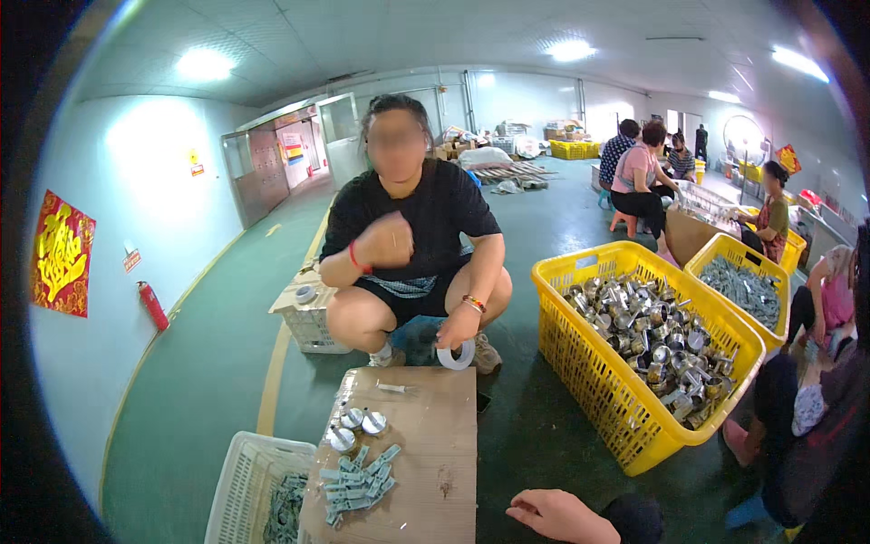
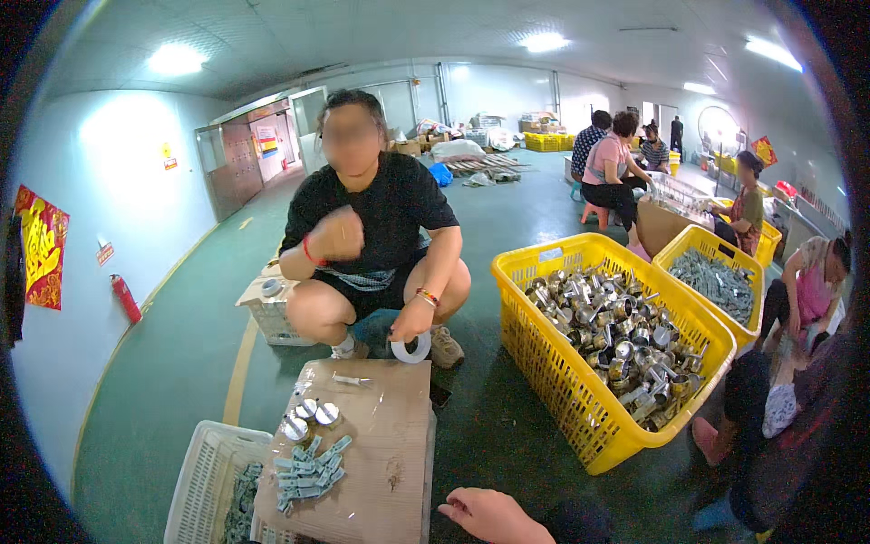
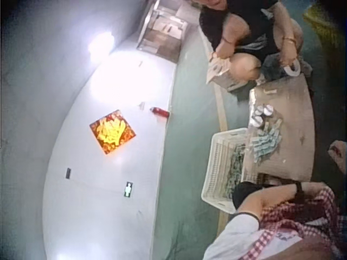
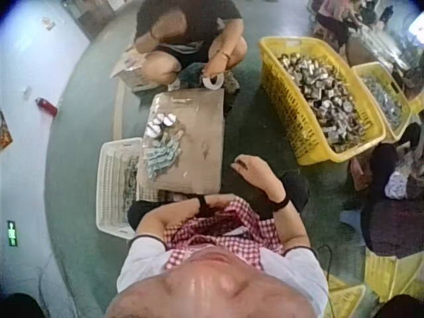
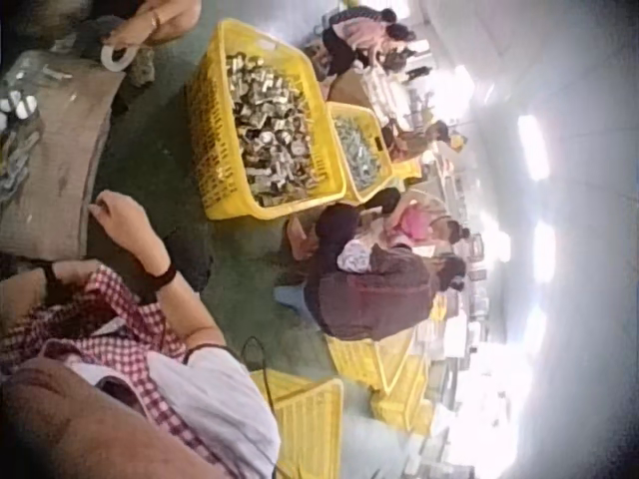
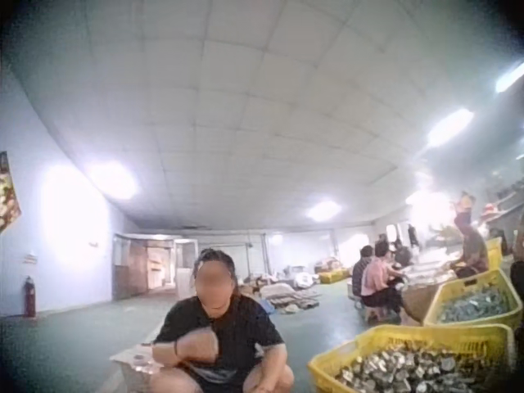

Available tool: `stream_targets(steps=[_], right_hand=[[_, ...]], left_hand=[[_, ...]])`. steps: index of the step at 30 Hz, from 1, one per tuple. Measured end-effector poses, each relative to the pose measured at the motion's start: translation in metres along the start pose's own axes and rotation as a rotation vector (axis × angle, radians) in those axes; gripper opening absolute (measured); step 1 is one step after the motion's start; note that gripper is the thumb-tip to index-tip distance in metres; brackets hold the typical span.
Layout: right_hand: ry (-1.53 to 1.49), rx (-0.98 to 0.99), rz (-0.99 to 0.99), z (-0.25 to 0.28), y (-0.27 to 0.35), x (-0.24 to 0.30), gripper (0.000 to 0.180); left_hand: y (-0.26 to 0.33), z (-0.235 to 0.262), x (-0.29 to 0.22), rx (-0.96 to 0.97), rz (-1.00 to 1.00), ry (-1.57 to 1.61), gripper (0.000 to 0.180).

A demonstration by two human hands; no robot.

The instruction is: The person assembles fixtures by fitting metal components into plastic frames, wrapping them with tape, and securing them with plastic clips. The completed assemblies are then placed into a yellow basket.

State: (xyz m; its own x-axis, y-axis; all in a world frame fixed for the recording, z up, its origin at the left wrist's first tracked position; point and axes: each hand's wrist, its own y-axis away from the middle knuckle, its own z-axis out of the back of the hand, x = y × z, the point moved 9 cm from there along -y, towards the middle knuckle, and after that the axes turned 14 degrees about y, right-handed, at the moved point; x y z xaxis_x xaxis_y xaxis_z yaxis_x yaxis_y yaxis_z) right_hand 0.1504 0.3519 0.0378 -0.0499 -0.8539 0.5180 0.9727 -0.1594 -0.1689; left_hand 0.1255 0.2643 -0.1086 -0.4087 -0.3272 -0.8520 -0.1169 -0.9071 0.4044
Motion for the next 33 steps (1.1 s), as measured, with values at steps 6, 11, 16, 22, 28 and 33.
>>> stream_targets(steps=[6, 11, 16, 22, 28, 33], right_hand=[[-0.013, 0.154, -0.147, 0.028, 0.024, 0.013, 0.03], [-0.047, 0.17, -0.116, 0.046, 0.019, 0.01, 0.031], [-0.523, 0.31, -0.287, -0.009, -0.021, -0.036, 0.031], [-0.861, 0.266, -0.537, -0.117, -0.024, -0.076, 0.044], [-0.646, -0.089, -0.347, -0.039, -0.062, -0.118, 0.037], [-0.23, -0.734, -0.74, 0.1, -0.001, -0.258, 0.037]], left_hand=[[0.072, 0.013, -0.033, -0.017, -0.141, 0.329, 0.039], [0.167, 0.119, 0.02, -0.597, 0.041, 0.874, 0.035], [0.258, 0.173, 0.132, -1.292, -0.249, 1.09, 0.03], [0.29, 0.18, 0.161, -1.352, 0.122, 0.364, 0.042], [0.308, 0.186, 0.223, -1.57, 0.034, 0.84, 0.059], [0.271, 0.194, 0.172, -1.438, -0.02, 0.774, 0.06]])
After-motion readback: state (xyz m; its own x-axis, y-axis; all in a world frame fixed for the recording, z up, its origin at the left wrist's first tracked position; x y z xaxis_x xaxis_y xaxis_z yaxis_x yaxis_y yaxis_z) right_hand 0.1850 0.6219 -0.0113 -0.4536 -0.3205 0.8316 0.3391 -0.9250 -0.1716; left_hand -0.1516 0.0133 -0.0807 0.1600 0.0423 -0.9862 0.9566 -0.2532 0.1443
